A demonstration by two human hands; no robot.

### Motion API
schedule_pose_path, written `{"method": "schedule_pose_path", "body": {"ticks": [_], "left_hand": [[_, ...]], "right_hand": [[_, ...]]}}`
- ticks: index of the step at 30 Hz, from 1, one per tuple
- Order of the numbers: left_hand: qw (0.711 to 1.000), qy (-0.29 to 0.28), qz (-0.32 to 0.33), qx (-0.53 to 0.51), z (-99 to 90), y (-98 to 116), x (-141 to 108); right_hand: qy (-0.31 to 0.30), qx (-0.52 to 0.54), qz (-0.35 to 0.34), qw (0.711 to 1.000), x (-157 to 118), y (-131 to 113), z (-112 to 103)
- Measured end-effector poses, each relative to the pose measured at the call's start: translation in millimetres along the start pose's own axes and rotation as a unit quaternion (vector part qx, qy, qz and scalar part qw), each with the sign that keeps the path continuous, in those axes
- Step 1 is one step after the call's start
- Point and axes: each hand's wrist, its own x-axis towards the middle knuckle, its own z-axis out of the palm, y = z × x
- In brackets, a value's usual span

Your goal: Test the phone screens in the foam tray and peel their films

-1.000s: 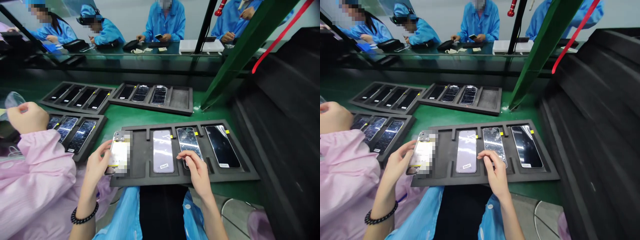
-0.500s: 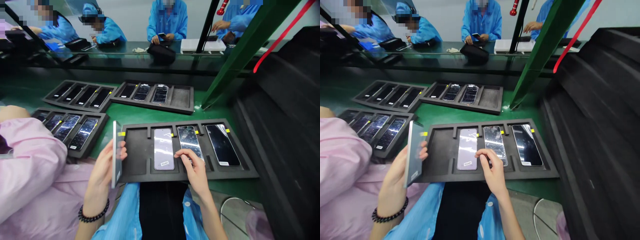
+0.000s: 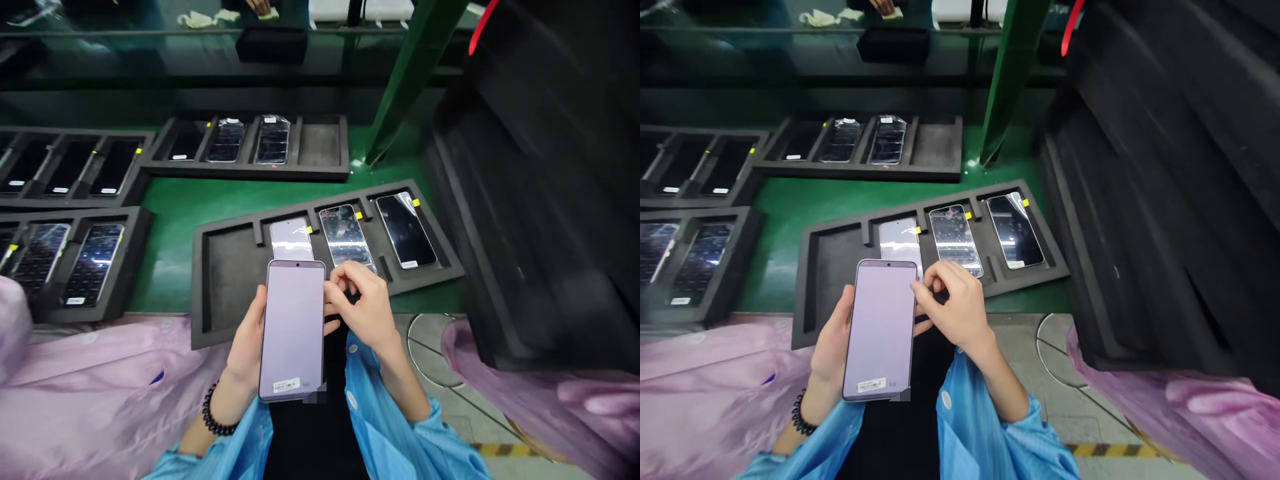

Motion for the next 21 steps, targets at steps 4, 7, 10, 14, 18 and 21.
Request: {"method": "schedule_pose_path", "body": {"ticks": [4,7,10,14,18,21], "left_hand": [[0.996,0.029,-0.054,0.057,-4.4,-8.3,-5.0],[0.994,0.049,-0.051,0.083,-3.3,-10.5,-7.5],[0.993,0.081,-0.041,0.081,-1.7,-13.1,-9.9],[0.992,0.087,-0.036,0.081,-1.2,-17.7,-16.3],[0.992,0.075,-0.043,0.088,1.4,-20.0,-22.5],[0.993,0.066,-0.048,0.087,4.8,-19.9,-23.7]], "right_hand": [[0.000,-0.046,-0.038,0.998,-5.2,-2.7,-3.5],[0.001,-0.086,-0.086,0.993,-8.4,-5.4,-6.0],[-0.013,-0.059,-0.192,0.979,-12.6,-11.8,-7.9],[-0.018,0.041,-0.300,0.953,-21.5,-21.9,-7.7],[0.028,0.093,-0.323,0.941,-28.2,-25.8,-4.8],[0.040,0.099,-0.325,0.940,-29.9,-26.4,-3.3]]}}
